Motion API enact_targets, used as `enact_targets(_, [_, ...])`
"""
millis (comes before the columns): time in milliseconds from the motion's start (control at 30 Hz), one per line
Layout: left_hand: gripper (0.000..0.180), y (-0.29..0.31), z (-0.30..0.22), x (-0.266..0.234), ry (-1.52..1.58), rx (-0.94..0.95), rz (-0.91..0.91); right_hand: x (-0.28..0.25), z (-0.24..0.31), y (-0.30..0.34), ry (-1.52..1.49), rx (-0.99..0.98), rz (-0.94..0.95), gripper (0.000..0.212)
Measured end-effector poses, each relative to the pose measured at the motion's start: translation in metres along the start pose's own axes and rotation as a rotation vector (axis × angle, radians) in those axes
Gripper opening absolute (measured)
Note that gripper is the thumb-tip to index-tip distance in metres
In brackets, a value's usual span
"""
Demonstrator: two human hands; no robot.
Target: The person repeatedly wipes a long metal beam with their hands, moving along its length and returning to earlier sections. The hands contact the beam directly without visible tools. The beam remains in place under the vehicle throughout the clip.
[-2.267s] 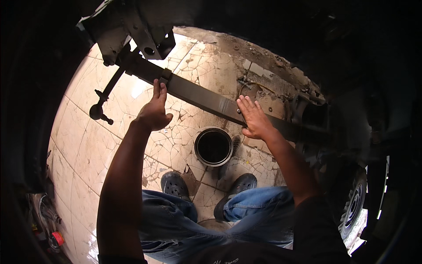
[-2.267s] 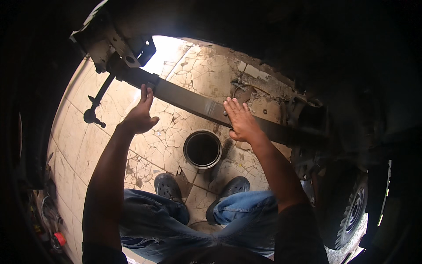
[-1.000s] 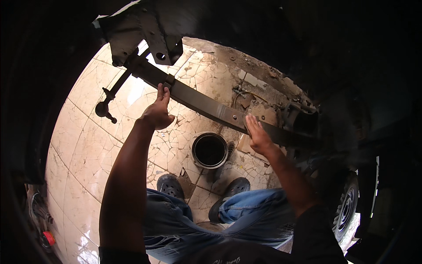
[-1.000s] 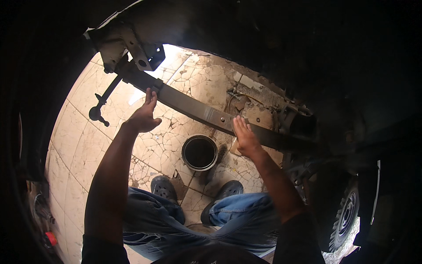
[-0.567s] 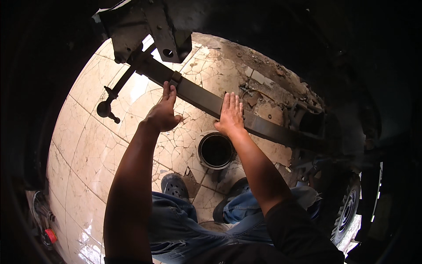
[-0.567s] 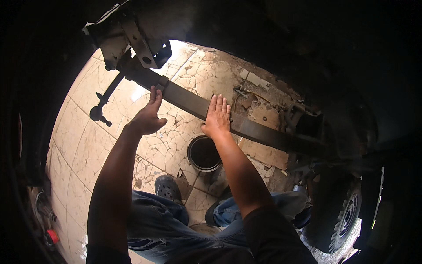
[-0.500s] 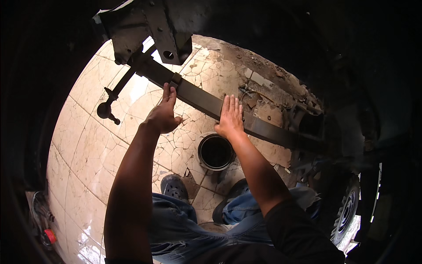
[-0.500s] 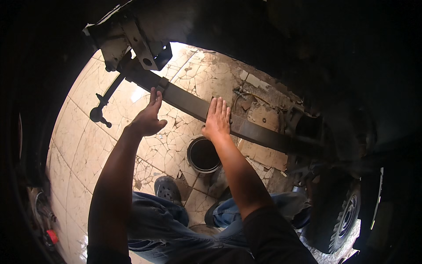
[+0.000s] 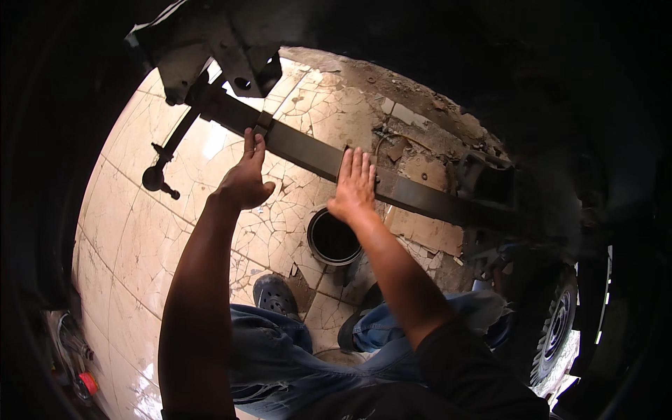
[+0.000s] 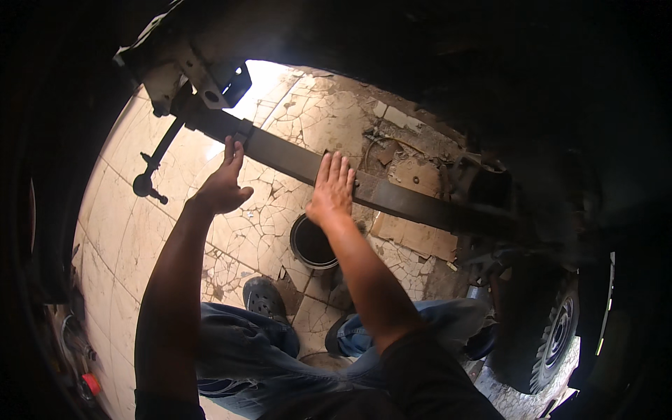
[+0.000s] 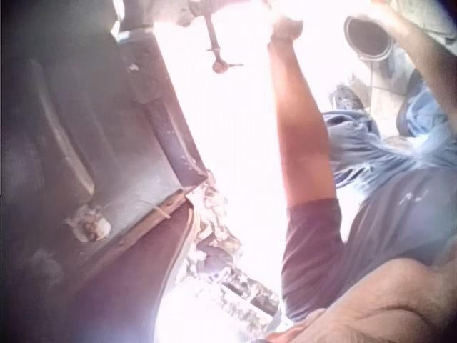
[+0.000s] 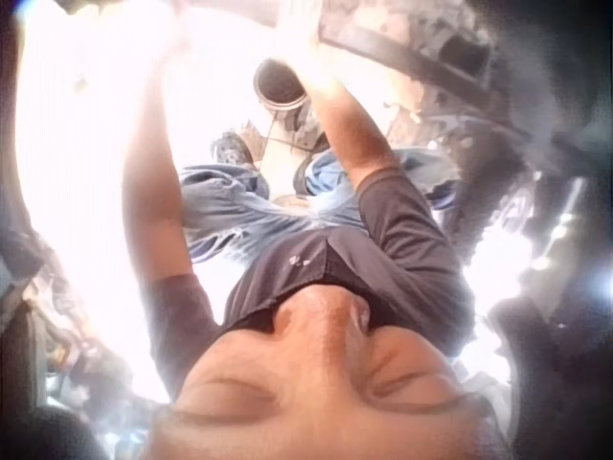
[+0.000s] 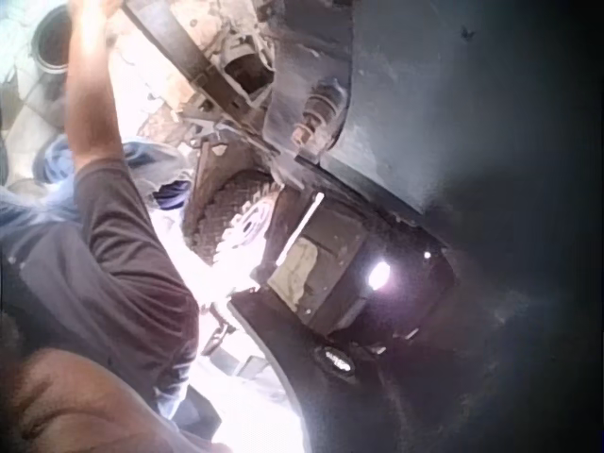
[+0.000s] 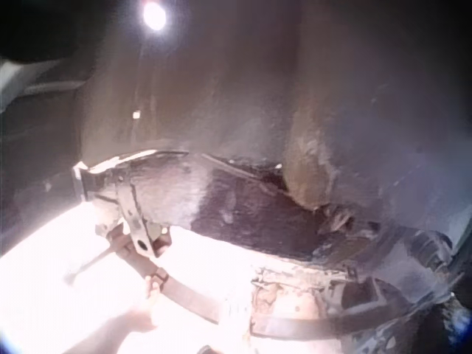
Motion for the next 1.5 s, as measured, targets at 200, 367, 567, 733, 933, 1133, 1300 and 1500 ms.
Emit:
enact_targets(200, [0.105, 0.002, -0.001, 0.0, 0.066, 0.013, 0.016, -0.001, 0.017, 0.004, -0.119, 0.113, -0.007, 0.103])
enact_targets(367, [0.105, -0.002, -0.006, 0.002, -0.001, 0.004, 0.004, -0.014, -0.004, -0.029, -0.144, 0.136, 0.026, 0.11])
enact_targets(567, [0.105, 0.005, -0.005, -0.001, 0.022, 0.027, 0.001, -0.001, 0.007, 0.015, -0.1, 0.034, 0.064, 0.113])
enact_targets(733, [0.102, 0.005, -0.014, -0.006, 0.066, 0.007, 0.034, -0.008, 0.0, -0.016, -0.019, 0.106, 0.034, 0.114])
enact_targets(933, [0.1, 0.006, -0.01, -0.009, 0.068, -0.029, 0.046, -0.002, 0.005, -0.001, 0.033, 0.063, 0.057, 0.117])
enact_targets(1133, [0.1, 0.004, -0.008, -0.006, 0.06, -0.007, 0.014, 0.013, 0.001, 0.011, -0.007, -0.014, -0.035, 0.119])
enact_targets(1300, [0.099, 0.004, -0.018, -0.008, 0.065, 0.007, 0.033, -0.009, -0.011, -0.017, -0.029, 0.053, 0.049, 0.117])
enact_targets(1500, [0.103, 0.008, -0.012, -0.012, 0.012, -0.04, 0.066, 0.009, -0.005, 0.03, -0.003, -0.133, -0.015, 0.113])
Point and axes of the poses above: each hand's wrist, its own y-axis away from the middle knuckle, its own x-axis out of the palm, z = x × y, the point moved 1 cm from there along -y, towards the middle knuckle, and after that the axes turned 7 degrees about z, right-handed, at the moved point
